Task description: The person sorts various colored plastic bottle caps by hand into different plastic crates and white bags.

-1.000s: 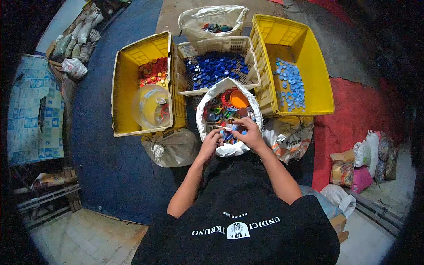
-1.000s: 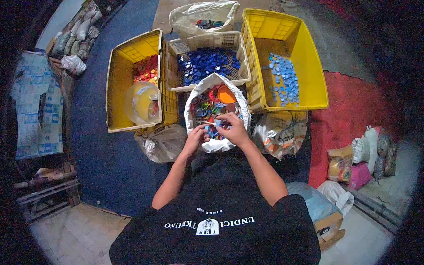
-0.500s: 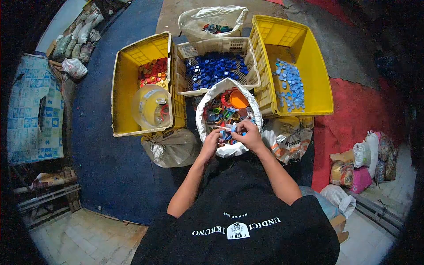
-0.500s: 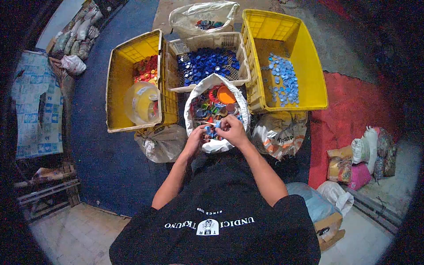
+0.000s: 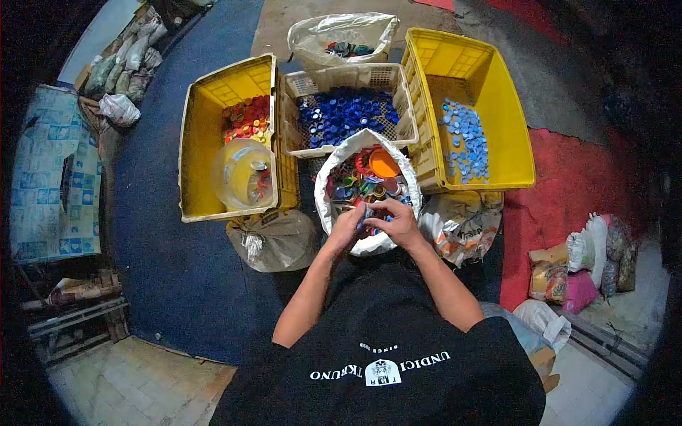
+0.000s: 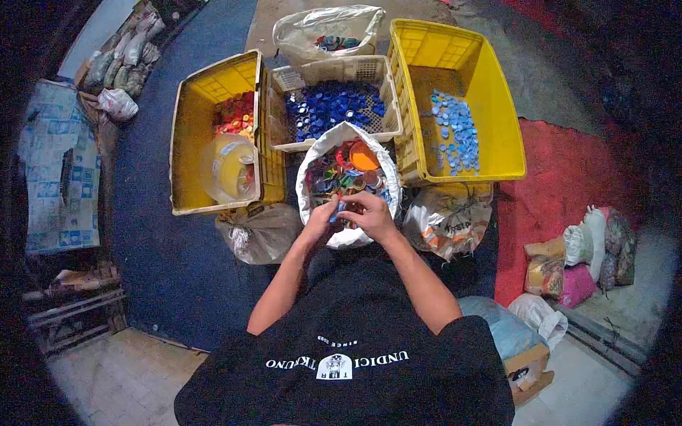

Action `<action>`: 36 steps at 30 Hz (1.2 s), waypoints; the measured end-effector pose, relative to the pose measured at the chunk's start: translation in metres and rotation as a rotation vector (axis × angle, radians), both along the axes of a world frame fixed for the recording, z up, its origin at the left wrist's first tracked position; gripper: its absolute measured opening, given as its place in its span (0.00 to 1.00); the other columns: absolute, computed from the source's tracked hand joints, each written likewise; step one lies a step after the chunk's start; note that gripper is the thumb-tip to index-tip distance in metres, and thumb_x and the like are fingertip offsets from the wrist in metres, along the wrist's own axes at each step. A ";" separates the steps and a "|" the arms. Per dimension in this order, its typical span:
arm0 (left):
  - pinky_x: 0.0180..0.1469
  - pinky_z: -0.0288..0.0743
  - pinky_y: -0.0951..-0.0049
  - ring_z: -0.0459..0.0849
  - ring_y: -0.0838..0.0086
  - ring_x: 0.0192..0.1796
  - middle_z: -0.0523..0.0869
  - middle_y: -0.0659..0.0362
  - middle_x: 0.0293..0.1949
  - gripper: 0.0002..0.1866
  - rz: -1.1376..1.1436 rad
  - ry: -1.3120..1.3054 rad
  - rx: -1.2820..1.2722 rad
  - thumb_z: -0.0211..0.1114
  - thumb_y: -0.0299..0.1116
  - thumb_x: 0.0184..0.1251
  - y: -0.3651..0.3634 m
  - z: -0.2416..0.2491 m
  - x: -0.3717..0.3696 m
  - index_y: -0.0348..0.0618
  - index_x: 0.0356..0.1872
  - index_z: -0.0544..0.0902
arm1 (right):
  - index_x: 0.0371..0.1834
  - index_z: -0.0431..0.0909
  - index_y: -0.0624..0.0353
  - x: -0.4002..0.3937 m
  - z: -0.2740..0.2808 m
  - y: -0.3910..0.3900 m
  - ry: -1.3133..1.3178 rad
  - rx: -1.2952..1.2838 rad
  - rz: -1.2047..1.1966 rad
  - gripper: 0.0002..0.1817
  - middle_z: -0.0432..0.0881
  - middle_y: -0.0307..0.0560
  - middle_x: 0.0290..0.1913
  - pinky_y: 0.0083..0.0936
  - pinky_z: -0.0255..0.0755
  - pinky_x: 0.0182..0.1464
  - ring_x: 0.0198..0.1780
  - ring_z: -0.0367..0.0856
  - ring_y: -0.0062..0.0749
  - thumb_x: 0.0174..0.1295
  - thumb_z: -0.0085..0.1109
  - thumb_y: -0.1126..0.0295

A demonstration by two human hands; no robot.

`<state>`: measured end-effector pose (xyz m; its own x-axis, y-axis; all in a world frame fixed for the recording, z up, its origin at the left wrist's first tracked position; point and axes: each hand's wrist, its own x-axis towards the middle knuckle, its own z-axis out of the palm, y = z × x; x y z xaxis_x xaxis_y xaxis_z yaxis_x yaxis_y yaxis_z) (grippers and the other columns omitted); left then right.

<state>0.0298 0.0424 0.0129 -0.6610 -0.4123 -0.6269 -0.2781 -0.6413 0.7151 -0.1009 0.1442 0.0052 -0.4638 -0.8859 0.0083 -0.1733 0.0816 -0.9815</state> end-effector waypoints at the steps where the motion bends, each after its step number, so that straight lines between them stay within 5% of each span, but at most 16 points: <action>1: 0.28 0.67 0.79 0.73 0.80 0.25 0.79 0.63 0.26 0.29 -0.080 0.012 -0.030 0.47 0.60 0.73 -0.004 0.001 0.003 0.40 0.39 0.81 | 0.42 0.83 0.62 -0.001 0.000 0.002 -0.034 -0.004 0.022 0.17 0.84 0.42 0.35 0.19 0.76 0.34 0.33 0.81 0.20 0.49 0.75 0.71; 5: 0.29 0.66 0.79 0.73 0.81 0.26 0.79 0.65 0.25 0.28 -0.277 0.005 -0.143 0.47 0.58 0.74 -0.018 0.002 0.010 0.41 0.35 0.82 | 0.41 0.84 0.63 -0.003 -0.002 0.006 -0.020 0.004 0.091 0.15 0.84 0.42 0.34 0.18 0.76 0.35 0.34 0.81 0.20 0.50 0.74 0.73; 20: 0.29 0.65 0.78 0.71 0.82 0.25 0.77 0.65 0.24 0.29 -0.184 -0.002 -0.200 0.47 0.57 0.74 -0.015 -0.016 0.021 0.38 0.35 0.80 | 0.42 0.85 0.62 0.002 -0.004 -0.004 -0.375 -0.038 0.107 0.10 0.83 0.42 0.41 0.20 0.77 0.46 0.43 0.82 0.22 0.57 0.67 0.77; 26: 0.31 0.66 0.81 0.72 0.83 0.29 0.78 0.66 0.28 0.18 -0.275 0.053 -0.415 0.53 0.45 0.75 -0.013 -0.011 0.025 0.39 0.42 0.81 | 0.41 0.83 0.61 -0.003 0.019 -0.010 -0.027 0.032 0.175 0.11 0.83 0.45 0.39 0.24 0.77 0.44 0.41 0.83 0.29 0.56 0.67 0.71; 28: 0.32 0.67 0.80 0.72 0.83 0.29 0.77 0.66 0.28 0.16 -0.307 0.030 -0.405 0.55 0.44 0.74 -0.016 -0.009 0.027 0.39 0.44 0.80 | 0.35 0.82 0.61 -0.003 0.021 -0.013 0.482 -0.130 0.214 0.08 0.81 0.48 0.38 0.29 0.76 0.46 0.42 0.81 0.39 0.55 0.65 0.70; 31: 0.31 0.66 0.80 0.72 0.84 0.28 0.77 0.67 0.27 0.17 -0.265 0.051 -0.358 0.58 0.44 0.72 -0.015 -0.011 0.027 0.39 0.46 0.80 | 0.31 0.79 0.61 -0.003 0.020 -0.014 0.431 -0.106 0.201 0.06 0.79 0.49 0.38 0.32 0.75 0.47 0.43 0.79 0.45 0.55 0.63 0.70; 36: 0.31 0.66 0.81 0.72 0.85 0.29 0.78 0.67 0.29 0.20 -0.038 -0.011 -0.352 0.62 0.47 0.69 -0.017 -0.005 0.025 0.40 0.49 0.81 | 0.33 0.77 0.62 -0.019 0.011 -0.011 0.137 -0.072 -0.213 0.05 0.76 0.45 0.34 0.22 0.73 0.36 0.35 0.78 0.25 0.60 0.59 0.71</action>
<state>0.0547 0.0257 0.0078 -0.6741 -0.5797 -0.4578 -0.3059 -0.3450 0.8873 -0.1198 0.1331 0.0162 -0.6300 -0.7633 0.1432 -0.2912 0.0612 -0.9547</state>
